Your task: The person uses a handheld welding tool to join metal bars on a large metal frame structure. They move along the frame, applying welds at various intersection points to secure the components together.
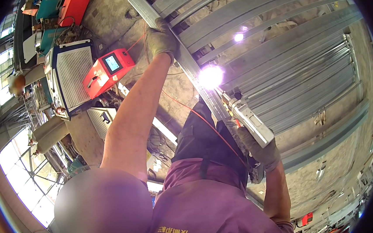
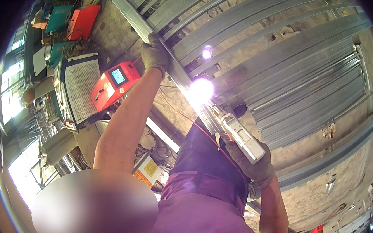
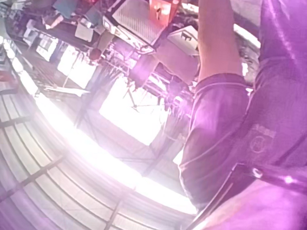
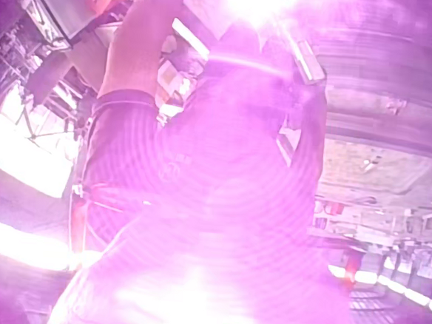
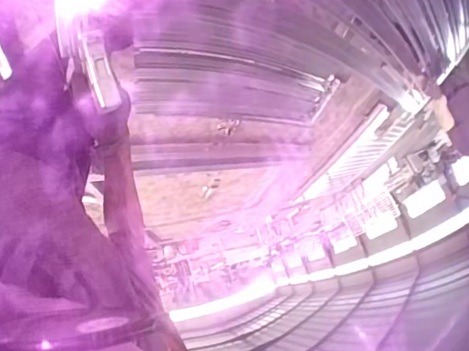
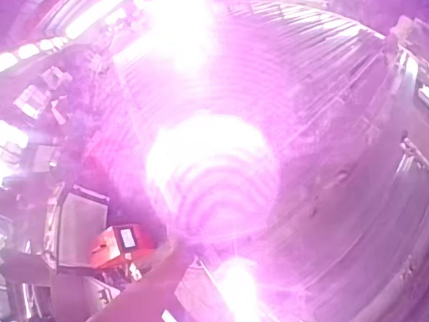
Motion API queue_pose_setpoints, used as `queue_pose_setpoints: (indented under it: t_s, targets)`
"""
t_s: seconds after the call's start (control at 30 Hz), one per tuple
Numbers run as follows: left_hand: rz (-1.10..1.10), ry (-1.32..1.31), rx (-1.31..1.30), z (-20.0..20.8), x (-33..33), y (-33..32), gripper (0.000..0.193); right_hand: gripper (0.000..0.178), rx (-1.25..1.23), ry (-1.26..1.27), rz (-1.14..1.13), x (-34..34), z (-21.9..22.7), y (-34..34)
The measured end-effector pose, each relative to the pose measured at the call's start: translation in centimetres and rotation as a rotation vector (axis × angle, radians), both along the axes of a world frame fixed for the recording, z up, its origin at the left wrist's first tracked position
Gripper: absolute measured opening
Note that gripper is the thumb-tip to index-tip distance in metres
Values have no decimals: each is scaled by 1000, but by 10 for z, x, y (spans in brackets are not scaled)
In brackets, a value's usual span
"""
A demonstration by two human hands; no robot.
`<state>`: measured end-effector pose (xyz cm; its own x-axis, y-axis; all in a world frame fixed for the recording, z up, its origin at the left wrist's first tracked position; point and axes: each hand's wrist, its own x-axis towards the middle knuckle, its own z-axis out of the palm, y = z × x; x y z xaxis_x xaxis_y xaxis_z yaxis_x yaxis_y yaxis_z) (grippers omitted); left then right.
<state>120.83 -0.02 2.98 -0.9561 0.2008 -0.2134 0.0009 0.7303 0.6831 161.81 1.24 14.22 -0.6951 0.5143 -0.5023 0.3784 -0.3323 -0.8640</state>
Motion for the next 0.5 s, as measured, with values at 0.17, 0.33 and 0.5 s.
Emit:
queue_pose_setpoints:
  t_s: [0.17,0.33,0.5]
  targets:
    - [-1,63,-14,-3,0,1,50,23,242,-22,86,33,3,11]
    - [32,73,-116,-15,-9,-7,75,25,233,-77,123,73,-6,21]
    - [35,85,-101,-20,-9,-7,74,30,65,-83,105,73,-2,20]
